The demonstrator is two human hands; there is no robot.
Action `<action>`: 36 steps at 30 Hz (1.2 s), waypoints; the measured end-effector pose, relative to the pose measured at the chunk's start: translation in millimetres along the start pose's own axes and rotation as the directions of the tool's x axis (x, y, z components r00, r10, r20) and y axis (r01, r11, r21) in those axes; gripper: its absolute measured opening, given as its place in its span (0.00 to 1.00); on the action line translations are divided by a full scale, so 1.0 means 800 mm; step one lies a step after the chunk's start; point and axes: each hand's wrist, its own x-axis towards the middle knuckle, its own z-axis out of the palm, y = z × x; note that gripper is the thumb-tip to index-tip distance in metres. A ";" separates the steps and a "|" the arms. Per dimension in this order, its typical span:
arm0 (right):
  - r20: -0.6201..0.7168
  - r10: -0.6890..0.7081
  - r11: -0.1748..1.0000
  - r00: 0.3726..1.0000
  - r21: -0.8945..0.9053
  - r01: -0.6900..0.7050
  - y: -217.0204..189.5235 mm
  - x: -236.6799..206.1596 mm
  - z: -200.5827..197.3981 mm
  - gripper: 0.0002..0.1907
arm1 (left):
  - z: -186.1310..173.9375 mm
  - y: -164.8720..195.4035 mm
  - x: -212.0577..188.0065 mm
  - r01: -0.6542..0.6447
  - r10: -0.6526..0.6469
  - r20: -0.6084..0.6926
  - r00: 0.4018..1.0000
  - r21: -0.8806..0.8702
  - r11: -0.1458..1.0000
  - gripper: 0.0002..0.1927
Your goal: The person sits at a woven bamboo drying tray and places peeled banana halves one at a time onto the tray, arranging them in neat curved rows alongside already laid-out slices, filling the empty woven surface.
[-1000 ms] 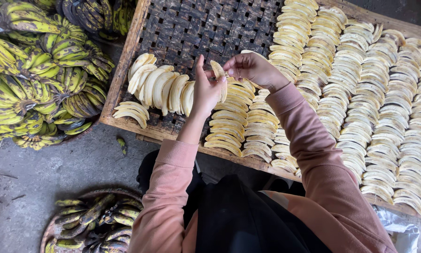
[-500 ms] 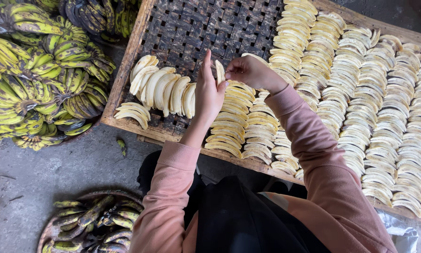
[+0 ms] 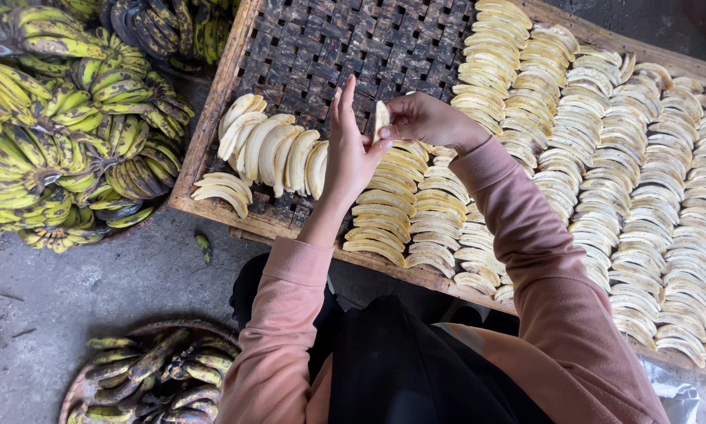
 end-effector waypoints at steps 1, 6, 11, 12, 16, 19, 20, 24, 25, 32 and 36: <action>-0.026 0.024 0.998 0.999 -0.061 -0.025 0.004 0.000 0.000 0.13 | -0.001 0.000 0.001 0.029 -0.029 0.002 1.000 -0.013 0.999 0.54; -0.129 -0.060 0.940 0.990 -0.340 0.013 0.001 -0.006 -0.010 0.10 | -0.009 -0.005 0.001 0.155 -0.155 -0.004 0.988 0.031 0.987 0.50; -0.188 -0.094 0.936 0.978 -0.351 0.023 -0.019 -0.009 -0.014 0.14 | -0.008 -0.010 0.004 0.229 -0.226 -0.044 0.973 0.058 0.972 0.47; -0.232 -0.106 0.915 0.967 -0.404 0.003 -0.021 -0.007 -0.012 0.17 | -0.007 -0.010 0.003 0.208 -0.207 -0.036 0.978 0.034 0.977 0.47; -0.049 -0.139 0.989 0.989 -0.066 0.136 -0.017 0.002 -0.004 0.09 | -0.004 -0.009 0.001 0.165 -0.165 -0.027 0.986 -0.011 0.986 0.46; -0.123 -0.079 0.982 0.989 -0.178 0.056 -0.016 0.003 -0.006 0.08 | -0.004 -0.011 0.002 0.205 -0.205 -0.031 0.978 0.029 0.978 0.45; -0.134 -0.073 0.979 0.988 -0.201 0.045 -0.019 0.001 -0.009 0.08 | -0.004 -0.013 0.002 0.226 -0.225 -0.030 0.974 0.047 0.973 0.44; -0.086 -0.082 0.894 0.993 -0.447 0.035 -0.049 -0.014 -0.031 0.09 | -0.005 -0.019 0.003 0.222 -0.220 -0.041 0.975 0.077 0.972 0.42; -0.063 -0.127 0.911 0.990 -0.402 0.091 -0.058 -0.017 -0.036 0.10 | -0.005 -0.020 0.003 0.209 -0.206 -0.045 0.977 0.063 0.976 0.42; -0.120 -0.103 0.935 0.987 -0.350 0.055 -0.072 -0.003 -0.022 0.11 | 0.000 -0.012 0.005 0.068 -0.077 -0.050 0.996 -0.157 0.985 0.45; -0.166 -0.142 0.892 0.976 -0.448 0.054 -0.056 0.001 -0.013 0.07 | -0.004 -0.011 0.006 0.100 -0.112 -0.076 0.991 -0.147 0.984 0.45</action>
